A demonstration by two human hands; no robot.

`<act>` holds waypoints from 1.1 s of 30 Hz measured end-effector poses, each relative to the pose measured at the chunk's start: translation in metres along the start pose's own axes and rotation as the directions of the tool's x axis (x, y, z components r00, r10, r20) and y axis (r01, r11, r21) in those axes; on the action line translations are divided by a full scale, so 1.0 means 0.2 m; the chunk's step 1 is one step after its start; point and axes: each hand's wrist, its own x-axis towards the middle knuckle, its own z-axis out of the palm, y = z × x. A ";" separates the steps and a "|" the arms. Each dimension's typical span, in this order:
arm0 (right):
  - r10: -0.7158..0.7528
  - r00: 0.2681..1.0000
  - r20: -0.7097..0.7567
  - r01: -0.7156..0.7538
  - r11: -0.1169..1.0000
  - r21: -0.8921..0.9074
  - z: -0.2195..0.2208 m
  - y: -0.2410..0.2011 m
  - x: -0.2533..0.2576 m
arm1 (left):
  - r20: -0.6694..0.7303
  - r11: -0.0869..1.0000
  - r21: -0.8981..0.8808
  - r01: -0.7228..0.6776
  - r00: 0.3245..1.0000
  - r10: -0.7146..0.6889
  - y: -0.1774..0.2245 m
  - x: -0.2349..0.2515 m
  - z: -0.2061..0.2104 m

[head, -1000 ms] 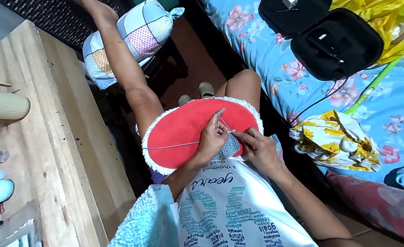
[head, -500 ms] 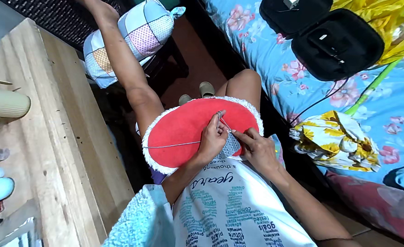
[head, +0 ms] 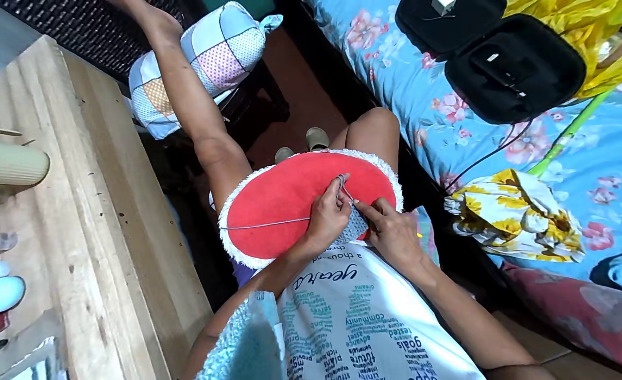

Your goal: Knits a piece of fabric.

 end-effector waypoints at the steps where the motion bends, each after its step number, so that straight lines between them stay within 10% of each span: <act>1: 0.001 1.000 0.014 -0.001 1.000 -0.005 0.00 0.00 0.00 | -0.001 1.000 0.015 -0.015 1.000 0.015 0.00 0.00 0.00; 9: -0.022 0.998 -0.054 0.024 0.999 0.038 0.01 0.00 -0.01 | -0.112 0.965 0.093 -0.247 0.960 0.257 -0.03 -0.03 0.03; 15: 0.001 0.993 -0.117 0.028 0.969 0.245 -0.04 -0.07 0.03 | -0.277 0.831 0.135 -0.539 0.785 0.555 -0.04 -0.05 0.01; 21: 0.015 0.981 -0.194 0.104 0.802 0.588 -0.09 -0.18 0.09 | -0.402 0.847 -0.238 -0.475 0.842 0.360 0.11 -0.13 -0.11; 28: -0.116 0.959 -0.258 0.225 0.865 0.447 -0.09 -0.29 0.13 | -0.511 0.839 -0.096 -0.535 0.750 0.420 0.11 -0.18 -0.16; 33: 0.129 0.982 0.135 -0.177 0.421 0.889 -0.15 -0.42 0.22 | -0.430 0.813 -0.327 -0.482 0.842 0.326 0.13 -0.21 -0.24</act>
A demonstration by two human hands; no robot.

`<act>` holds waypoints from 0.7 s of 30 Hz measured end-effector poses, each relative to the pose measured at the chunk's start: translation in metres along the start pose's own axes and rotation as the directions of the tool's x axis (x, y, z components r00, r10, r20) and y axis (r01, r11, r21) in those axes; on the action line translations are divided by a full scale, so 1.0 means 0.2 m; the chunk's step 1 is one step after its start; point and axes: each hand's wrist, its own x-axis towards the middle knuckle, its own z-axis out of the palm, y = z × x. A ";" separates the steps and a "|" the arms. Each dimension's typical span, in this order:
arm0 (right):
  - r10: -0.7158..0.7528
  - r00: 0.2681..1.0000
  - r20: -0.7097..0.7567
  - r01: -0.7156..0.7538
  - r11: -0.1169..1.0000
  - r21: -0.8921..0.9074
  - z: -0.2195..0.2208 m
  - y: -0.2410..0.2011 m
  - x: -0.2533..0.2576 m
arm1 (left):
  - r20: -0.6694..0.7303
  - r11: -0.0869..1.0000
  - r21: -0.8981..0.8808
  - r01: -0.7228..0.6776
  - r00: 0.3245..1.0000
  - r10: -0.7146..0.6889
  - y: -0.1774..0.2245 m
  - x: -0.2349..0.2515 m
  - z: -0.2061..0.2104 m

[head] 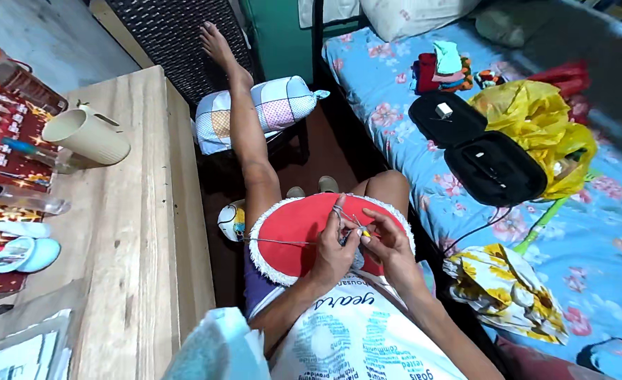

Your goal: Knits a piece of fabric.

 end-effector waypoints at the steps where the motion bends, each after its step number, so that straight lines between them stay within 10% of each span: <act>1: -0.021 1.000 0.012 0.021 1.000 0.016 0.01 0.00 0.01 | 0.029 0.998 -0.049 0.045 0.999 -0.043 0.03 0.02 -0.03; 3: -0.250 0.966 0.067 0.258 0.946 -0.197 0.01 0.03 0.01 | 0.100 0.989 -0.080 0.123 0.988 -0.115 0.08 0.06 -0.11; 5: -0.517 0.838 0.175 0.521 0.661 -0.541 -0.01 0.06 0.02 | 0.146 0.985 -0.067 0.158 0.978 -0.147 0.10 0.09 -0.17; 9: -0.654 0.689 0.312 0.607 0.286 -0.742 0.00 0.01 0.03 | 0.127 0.992 -0.023 0.120 0.985 -0.117 0.13 0.08 -0.21; 17: -0.623 0.741 0.250 0.576 0.399 -0.713 0.08 -0.03 -0.01 | -0.129 0.910 0.288 -0.297 0.930 0.344 0.06 -0.02 -0.11; 21: -0.344 0.938 0.054 0.345 0.898 -0.272 0.12 -0.04 -0.03 | -0.158 0.910 0.216 -0.355 0.907 0.391 0.02 -0.02 -0.11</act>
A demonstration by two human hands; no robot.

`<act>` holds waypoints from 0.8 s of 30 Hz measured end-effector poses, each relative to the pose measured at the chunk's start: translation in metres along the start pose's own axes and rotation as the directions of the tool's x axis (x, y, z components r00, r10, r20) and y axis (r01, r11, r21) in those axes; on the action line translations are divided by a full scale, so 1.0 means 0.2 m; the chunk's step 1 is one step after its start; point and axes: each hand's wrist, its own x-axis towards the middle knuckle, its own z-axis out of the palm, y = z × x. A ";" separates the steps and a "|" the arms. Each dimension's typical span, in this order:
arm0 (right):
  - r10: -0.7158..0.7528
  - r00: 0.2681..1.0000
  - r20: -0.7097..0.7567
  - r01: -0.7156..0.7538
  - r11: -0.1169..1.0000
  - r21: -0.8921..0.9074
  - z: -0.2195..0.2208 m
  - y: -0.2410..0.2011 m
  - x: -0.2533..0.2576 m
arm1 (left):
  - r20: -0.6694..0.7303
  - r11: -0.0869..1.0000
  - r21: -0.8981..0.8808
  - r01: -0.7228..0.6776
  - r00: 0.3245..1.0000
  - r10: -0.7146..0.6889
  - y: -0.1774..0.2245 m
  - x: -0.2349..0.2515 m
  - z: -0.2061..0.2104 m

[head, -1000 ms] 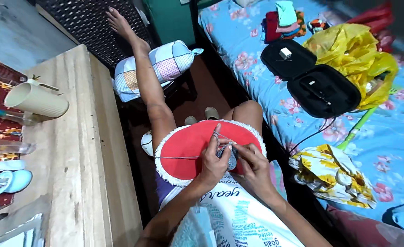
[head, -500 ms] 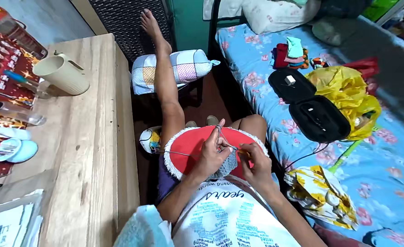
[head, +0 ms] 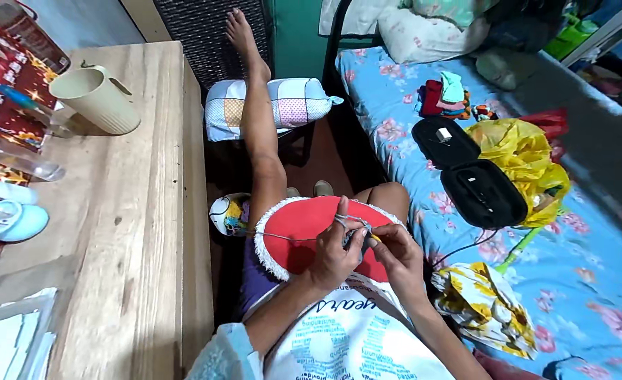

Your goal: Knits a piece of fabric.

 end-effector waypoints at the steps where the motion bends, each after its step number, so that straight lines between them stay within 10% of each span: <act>1: 0.116 0.993 -0.007 -0.114 0.984 0.134 0.01 -0.02 0.00 | 0.013 0.998 -0.054 0.033 0.999 -0.033 0.00 0.00 0.00; 6: 0.237 0.971 0.013 -0.229 0.918 0.325 0.01 -0.02 0.01 | 0.060 0.968 -0.196 0.155 0.987 -0.146 0.01 0.00 -0.01; 11: -0.076 0.997 -0.031 0.078 0.995 0.068 -0.01 0.08 -0.03 | 0.166 0.861 -0.337 0.380 0.925 -0.343 0.06 0.04 -0.03; 15: -0.352 0.933 0.078 0.350 0.834 -0.426 -0.07 0.10 -0.01 | 0.130 0.994 0.043 0.104 0.986 -0.109 0.03 -0.01 -0.01; 18: -0.285 0.954 0.098 0.292 0.798 -0.527 -0.07 0.04 0.00 | 0.091 0.932 0.317 -0.176 0.984 0.155 -0.01 -0.07 0.04; 22: 0.057 0.995 0.078 -0.046 0.990 -0.137 -0.07 -0.02 0.04 | 0.069 0.905 0.260 -0.335 0.942 0.329 -0.08 -0.07 0.04; 24: 0.263 0.955 0.137 -0.289 0.932 0.221 -0.07 -0.06 0.09 | 0.025 0.989 0.043 -0.143 0.990 0.142 -0.05 -0.06 0.04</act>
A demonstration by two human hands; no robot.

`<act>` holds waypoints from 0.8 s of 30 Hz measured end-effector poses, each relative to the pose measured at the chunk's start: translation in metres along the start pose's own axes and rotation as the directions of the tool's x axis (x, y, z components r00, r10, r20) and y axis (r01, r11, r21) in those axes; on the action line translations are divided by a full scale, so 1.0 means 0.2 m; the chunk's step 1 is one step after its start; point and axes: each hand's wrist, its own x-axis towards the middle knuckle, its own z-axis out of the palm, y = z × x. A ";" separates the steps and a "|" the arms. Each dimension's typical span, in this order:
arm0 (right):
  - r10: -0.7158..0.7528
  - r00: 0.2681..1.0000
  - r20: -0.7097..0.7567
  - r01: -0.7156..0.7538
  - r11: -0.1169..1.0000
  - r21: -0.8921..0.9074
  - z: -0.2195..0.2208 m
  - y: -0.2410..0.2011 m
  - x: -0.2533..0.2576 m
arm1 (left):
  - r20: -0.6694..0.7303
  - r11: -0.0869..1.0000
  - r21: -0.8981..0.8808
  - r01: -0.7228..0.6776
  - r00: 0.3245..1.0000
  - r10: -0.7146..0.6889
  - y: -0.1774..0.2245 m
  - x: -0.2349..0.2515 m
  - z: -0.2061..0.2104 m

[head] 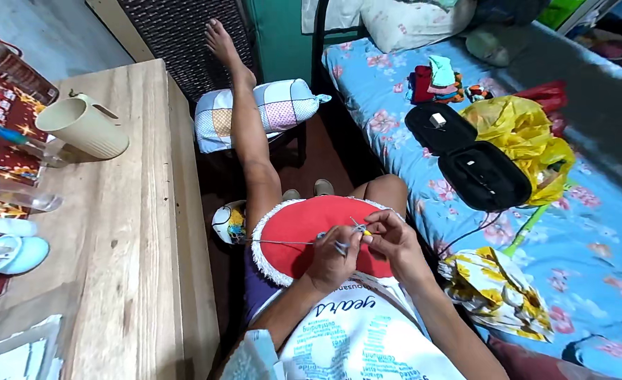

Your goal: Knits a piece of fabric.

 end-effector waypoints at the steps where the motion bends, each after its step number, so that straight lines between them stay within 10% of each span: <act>1: 0.049 0.998 0.033 -0.054 0.987 0.150 0.00 0.01 0.01 | 0.013 0.977 -0.158 0.146 0.989 -0.146 0.03 0.02 -0.01; 5: -0.079 0.997 -0.009 0.080 0.977 0.197 0.01 0.09 -0.01 | 0.194 0.658 -0.521 0.543 0.827 -0.528 0.10 0.13 -0.07; 13: -0.246 0.969 0.009 0.246 0.965 -0.093 0.00 0.14 0.00 | 0.320 0.564 -0.480 0.672 0.733 -0.600 0.09 0.16 -0.11; 20: -0.105 0.991 0.078 0.089 0.980 0.176 -0.06 0.10 0.02 | 0.292 0.760 0.236 0.605 0.702 -0.650 -0.09 0.25 -0.28; 24: -0.118 0.988 0.103 0.096 0.975 0.199 -0.06 0.11 0.03 | 0.558 0.505 -0.458 0.732 0.679 -0.478 -0.20 0.26 -0.41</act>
